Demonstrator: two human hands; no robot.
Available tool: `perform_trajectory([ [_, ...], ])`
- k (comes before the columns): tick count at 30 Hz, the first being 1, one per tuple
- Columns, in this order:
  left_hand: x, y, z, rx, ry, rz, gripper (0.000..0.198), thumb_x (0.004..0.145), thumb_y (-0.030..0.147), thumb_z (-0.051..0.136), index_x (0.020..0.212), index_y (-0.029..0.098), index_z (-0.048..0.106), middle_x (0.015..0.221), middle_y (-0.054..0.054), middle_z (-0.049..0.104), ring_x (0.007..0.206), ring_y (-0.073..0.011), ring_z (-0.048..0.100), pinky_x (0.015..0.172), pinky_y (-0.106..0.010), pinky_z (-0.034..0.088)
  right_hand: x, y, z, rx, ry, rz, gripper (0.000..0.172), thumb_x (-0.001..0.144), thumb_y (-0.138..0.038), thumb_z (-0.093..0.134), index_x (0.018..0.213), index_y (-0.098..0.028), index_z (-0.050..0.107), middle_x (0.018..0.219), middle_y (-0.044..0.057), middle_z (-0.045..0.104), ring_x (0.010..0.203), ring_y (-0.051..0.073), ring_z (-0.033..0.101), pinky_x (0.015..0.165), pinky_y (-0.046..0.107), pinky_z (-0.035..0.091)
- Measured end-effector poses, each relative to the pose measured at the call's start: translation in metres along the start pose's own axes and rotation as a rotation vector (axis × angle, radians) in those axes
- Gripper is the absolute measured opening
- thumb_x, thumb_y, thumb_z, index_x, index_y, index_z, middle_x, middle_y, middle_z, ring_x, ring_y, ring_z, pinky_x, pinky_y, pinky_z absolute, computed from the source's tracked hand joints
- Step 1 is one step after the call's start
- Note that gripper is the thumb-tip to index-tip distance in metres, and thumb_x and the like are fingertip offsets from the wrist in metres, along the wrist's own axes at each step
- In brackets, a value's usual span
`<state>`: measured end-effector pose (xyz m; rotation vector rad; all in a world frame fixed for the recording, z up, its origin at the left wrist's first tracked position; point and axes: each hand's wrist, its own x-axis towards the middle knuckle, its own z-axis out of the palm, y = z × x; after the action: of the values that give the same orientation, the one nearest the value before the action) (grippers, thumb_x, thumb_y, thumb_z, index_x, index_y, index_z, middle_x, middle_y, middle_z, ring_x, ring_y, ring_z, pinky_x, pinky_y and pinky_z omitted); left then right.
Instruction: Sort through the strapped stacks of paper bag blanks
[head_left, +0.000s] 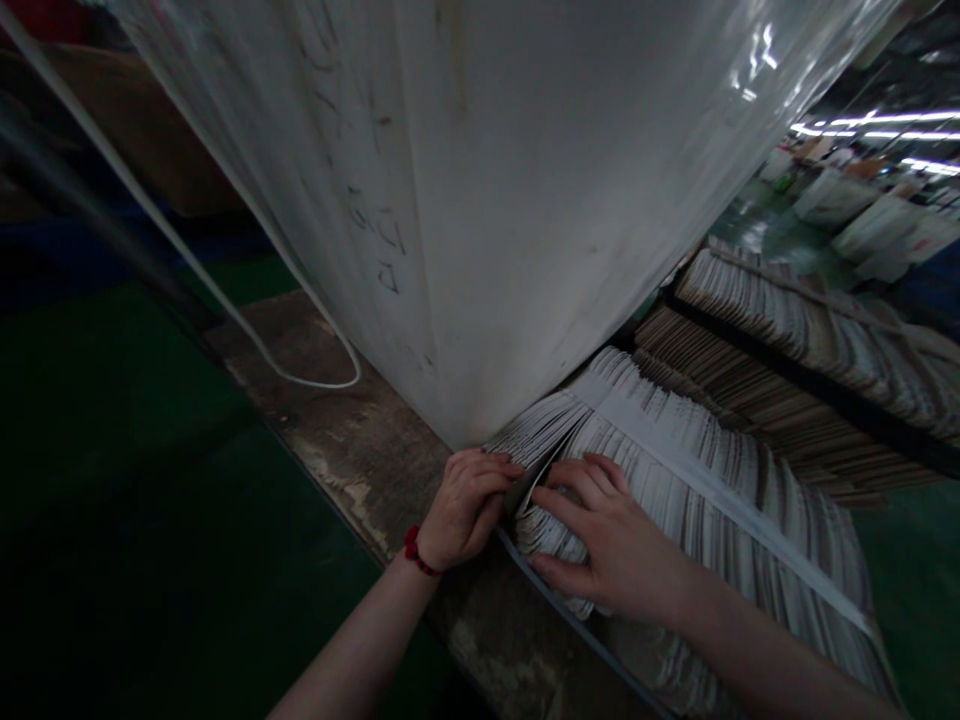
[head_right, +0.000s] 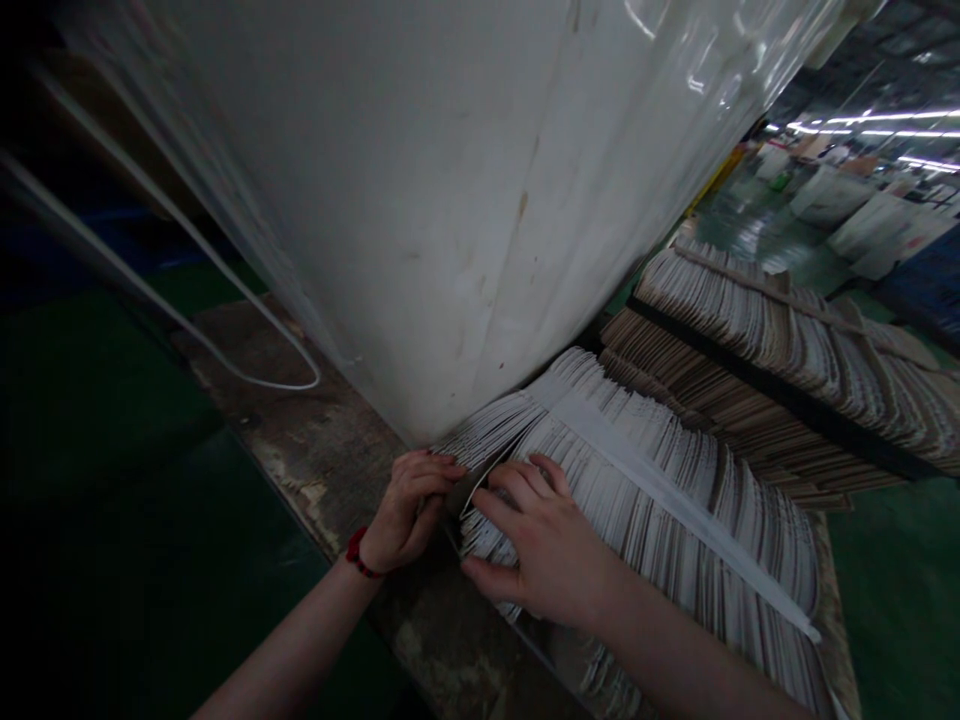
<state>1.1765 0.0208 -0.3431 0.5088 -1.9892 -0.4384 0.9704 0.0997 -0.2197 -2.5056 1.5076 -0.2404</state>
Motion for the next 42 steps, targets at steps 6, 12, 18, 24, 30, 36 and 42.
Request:
perform_trajectory([
  [6,0.001,-0.001,0.003,-0.006,0.043,-0.006,0.026,0.09,0.009,0.047,0.11,0.026,0.051,0.109,-0.003,0.072,0.112,-0.0191,0.063,0.103,-0.044,0.039,-0.005,0.001,-0.002,-0.04,-0.05,-0.039,0.051,0.094,-0.058,0.047,0.134,-0.027,0.05,0.154,0.002,0.041,0.144,0.026,0.028,0.12,0.054,0.006],
  [12,0.0,-0.002,0.004,-0.025,0.057,-0.011,0.026,0.09,0.009,0.047,0.11,0.025,0.051,0.109,-0.004,0.072,0.113,-0.0194,0.062,0.101,-0.044,0.04,-0.003,0.001,-0.004,-0.026,-0.065,-0.043,0.049,0.094,-0.056,0.047,0.132,-0.026,0.051,0.152,0.003,0.043,0.145,0.025,0.029,0.12,0.054,0.001],
  [18,0.0,-0.002,0.005,-0.009,0.067,-0.006,0.026,0.091,0.008,0.045,0.11,0.025,0.051,0.108,-0.004,0.071,0.111,-0.0194,0.062,0.1,-0.044,0.04,0.002,0.0,-0.005,-0.015,-0.053,-0.077,0.044,0.091,-0.052,0.053,0.125,-0.024,0.056,0.139,0.005,0.053,0.139,0.025,0.037,0.121,0.053,0.0],
  [24,-0.001,-0.004,0.005,-0.02,0.065,0.0,0.027,0.09,0.007,0.047,0.109,0.024,0.051,0.107,-0.004,0.071,0.111,-0.0194,0.062,0.1,-0.044,0.04,0.003,-0.002,-0.006,0.019,-0.05,-0.045,0.042,0.086,-0.049,0.06,0.12,-0.024,0.057,0.129,0.006,0.055,0.123,0.025,0.049,0.114,0.051,0.02],
  [30,-0.003,-0.005,0.006,-0.023,0.069,0.007,0.027,0.089,0.007,0.047,0.11,0.024,0.051,0.109,-0.005,0.071,0.113,-0.0197,0.061,0.101,-0.045,0.04,0.004,-0.004,-0.001,0.067,0.011,-0.008,0.047,0.08,-0.042,0.066,0.12,-0.02,0.055,0.125,0.008,0.054,0.119,0.025,0.048,0.103,0.044,0.032],
  [36,-0.005,-0.004,0.006,-0.032,0.073,-0.014,0.028,0.092,0.008,0.046,0.114,0.024,0.051,0.113,-0.006,0.071,0.117,-0.0198,0.059,0.105,-0.046,0.039,0.005,-0.005,-0.002,0.049,0.002,0.0,0.052,0.082,-0.044,0.064,0.128,-0.022,0.052,0.125,0.009,0.056,0.117,0.026,0.049,0.105,0.047,0.029],
  [42,-0.007,-0.007,0.007,-0.019,0.061,0.003,0.029,0.09,0.008,0.049,0.113,0.024,0.051,0.112,-0.005,0.071,0.117,-0.0196,0.059,0.104,-0.046,0.039,0.001,-0.001,-0.003,-0.002,0.001,-0.026,0.052,0.084,-0.048,0.062,0.129,-0.024,0.053,0.13,0.008,0.053,0.125,0.027,0.045,0.114,0.051,0.019],
])
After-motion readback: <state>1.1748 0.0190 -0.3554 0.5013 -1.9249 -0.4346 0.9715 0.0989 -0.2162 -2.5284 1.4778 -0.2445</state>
